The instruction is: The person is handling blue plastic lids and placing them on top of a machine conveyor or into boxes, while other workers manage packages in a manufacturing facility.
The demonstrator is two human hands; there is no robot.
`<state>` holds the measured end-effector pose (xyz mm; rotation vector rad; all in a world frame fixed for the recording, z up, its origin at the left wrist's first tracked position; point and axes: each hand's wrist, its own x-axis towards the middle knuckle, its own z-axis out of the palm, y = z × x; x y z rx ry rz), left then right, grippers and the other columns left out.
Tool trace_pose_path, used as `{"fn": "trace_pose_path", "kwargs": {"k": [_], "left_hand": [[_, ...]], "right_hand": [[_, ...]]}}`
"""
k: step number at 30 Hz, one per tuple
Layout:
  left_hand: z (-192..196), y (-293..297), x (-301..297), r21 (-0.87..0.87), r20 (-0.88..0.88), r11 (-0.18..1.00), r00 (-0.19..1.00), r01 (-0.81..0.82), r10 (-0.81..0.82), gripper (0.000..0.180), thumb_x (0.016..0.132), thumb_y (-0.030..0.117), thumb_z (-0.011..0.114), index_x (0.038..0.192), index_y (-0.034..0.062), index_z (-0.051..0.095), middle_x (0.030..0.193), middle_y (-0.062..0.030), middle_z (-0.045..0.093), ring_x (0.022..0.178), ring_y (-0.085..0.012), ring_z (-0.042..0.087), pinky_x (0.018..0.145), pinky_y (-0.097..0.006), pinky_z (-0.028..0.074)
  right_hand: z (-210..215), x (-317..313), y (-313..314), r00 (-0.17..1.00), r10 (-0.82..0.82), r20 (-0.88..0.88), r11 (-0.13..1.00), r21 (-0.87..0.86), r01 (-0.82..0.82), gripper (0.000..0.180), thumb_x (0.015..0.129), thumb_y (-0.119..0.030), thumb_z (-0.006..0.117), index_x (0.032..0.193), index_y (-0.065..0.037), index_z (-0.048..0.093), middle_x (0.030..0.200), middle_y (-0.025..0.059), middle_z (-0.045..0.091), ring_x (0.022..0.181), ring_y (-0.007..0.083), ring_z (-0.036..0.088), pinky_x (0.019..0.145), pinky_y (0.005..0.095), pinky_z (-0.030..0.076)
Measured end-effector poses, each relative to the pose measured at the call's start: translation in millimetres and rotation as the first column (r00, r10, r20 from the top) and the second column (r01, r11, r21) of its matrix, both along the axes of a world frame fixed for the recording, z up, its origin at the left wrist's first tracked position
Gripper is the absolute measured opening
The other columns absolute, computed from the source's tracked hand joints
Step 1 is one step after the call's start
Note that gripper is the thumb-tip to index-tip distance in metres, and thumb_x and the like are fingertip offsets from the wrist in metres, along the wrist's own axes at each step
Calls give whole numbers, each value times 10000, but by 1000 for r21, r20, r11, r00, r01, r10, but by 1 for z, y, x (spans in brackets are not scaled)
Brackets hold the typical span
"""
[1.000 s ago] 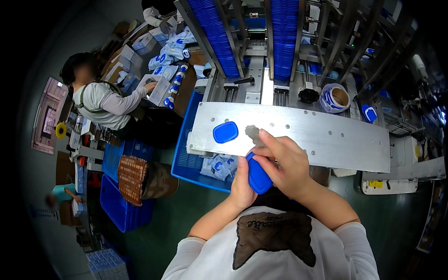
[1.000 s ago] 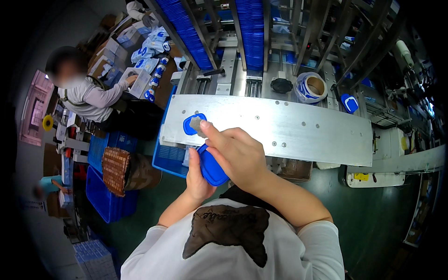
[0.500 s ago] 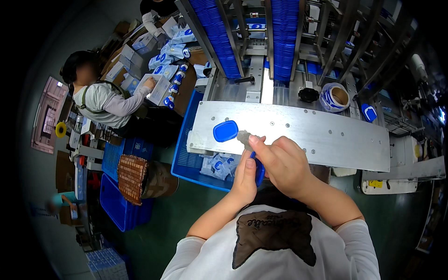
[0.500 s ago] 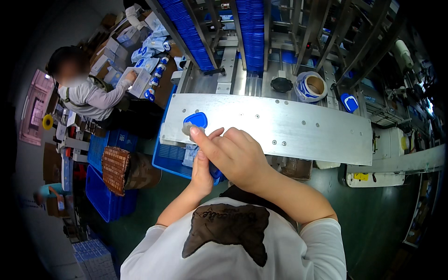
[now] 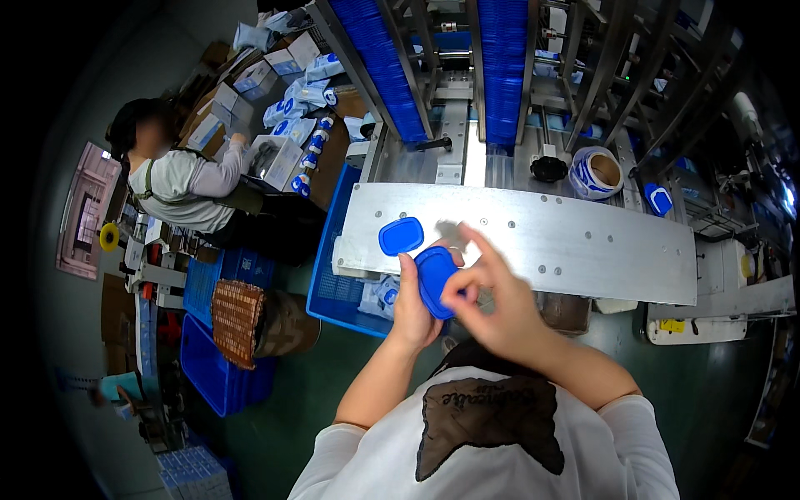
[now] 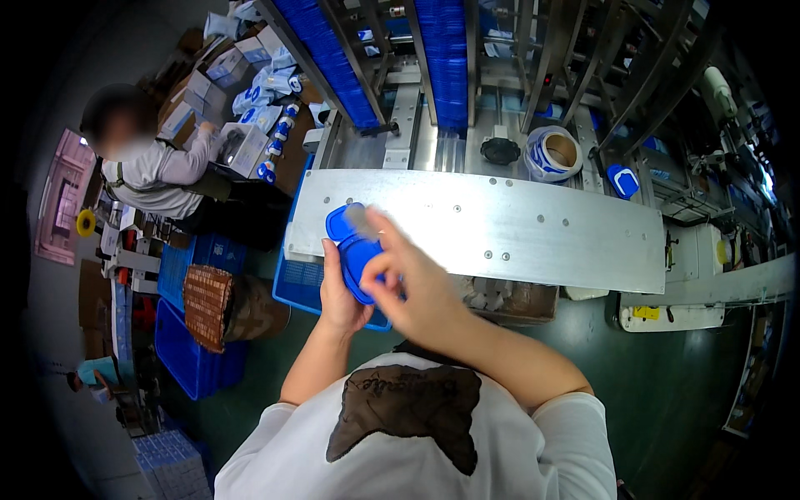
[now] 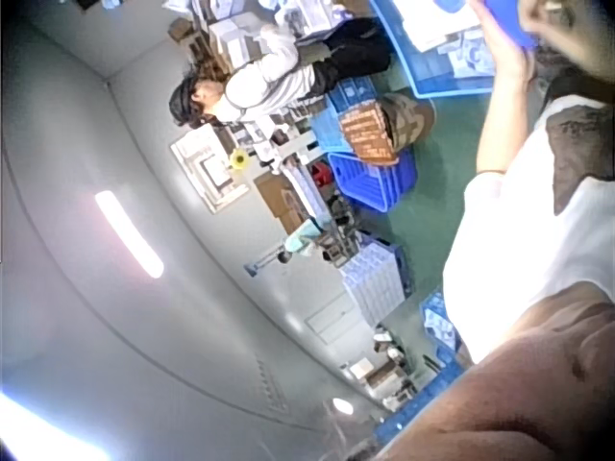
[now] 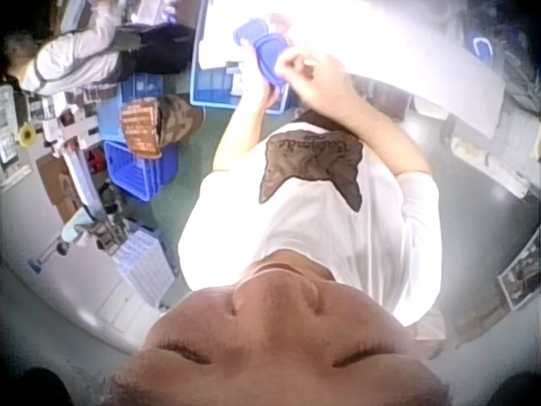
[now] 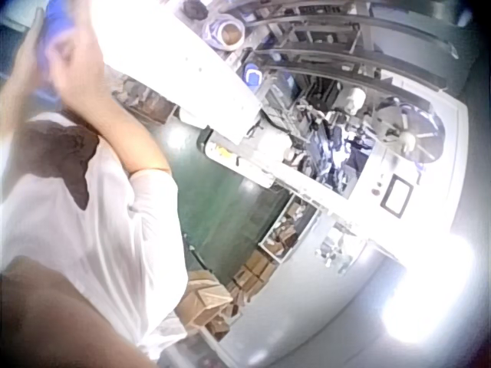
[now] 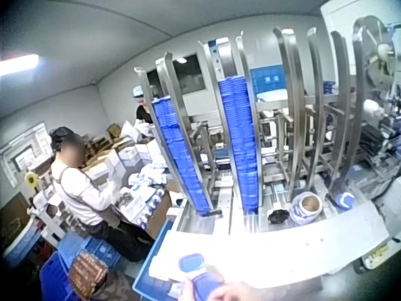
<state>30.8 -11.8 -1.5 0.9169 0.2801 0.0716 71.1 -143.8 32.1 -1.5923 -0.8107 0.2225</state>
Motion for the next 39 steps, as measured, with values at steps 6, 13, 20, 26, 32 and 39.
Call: {"fn": "trace_pose_path", "kwargs": {"k": [6,13,20,26,32,39], "left_hand": [[0,-1,-3,-179,91,965,980,193,-179,874,880,703,116,1381,12,307,1178,-135,536,871,-214,577,604,-338,522],[-2,0,-5,-279,240,901,932,333,-271,872,878,705,142,1379,13,313,1175,-122,516,892,-216,565,606,-353,522],[8,-7,-8,-214,183,927,945,307,-271,866,878,707,155,1359,9,333,1094,-123,532,900,-213,574,639,-340,523],[1,-5,-11,-179,164,935,946,306,-279,836,879,705,145,1259,14,423,998,-133,569,874,-209,588,648,-335,532],[1,-5,-10,-186,154,936,949,300,-274,848,879,705,156,1292,7,400,963,-136,578,862,-204,591,645,-332,532],[1,-7,-8,-174,127,943,956,285,-265,844,889,690,166,1335,0,357,986,-133,577,878,-199,589,657,-331,530]], "right_hand": [[0,16,-9,991,-38,-125,992,111,52,745,809,8,622,1440,-66,233,886,57,664,794,105,562,642,251,492],[1,18,-14,967,-48,-249,980,177,94,591,779,4,652,1295,-48,370,801,22,542,792,99,537,770,278,450],[4,21,-14,993,-77,-90,994,67,83,353,771,-33,676,1098,-62,547,821,46,508,748,134,556,719,280,480],[6,23,-11,990,-112,88,991,77,105,232,767,-31,674,993,-48,629,912,71,517,803,156,552,711,262,476],[1,23,-11,993,-49,-105,983,173,67,208,786,-18,655,990,-42,625,963,64,533,837,142,552,710,266,480],[17,22,-16,884,40,-466,992,126,21,256,794,-19,641,1028,-26,536,962,105,598,738,170,590,675,290,493]]}}
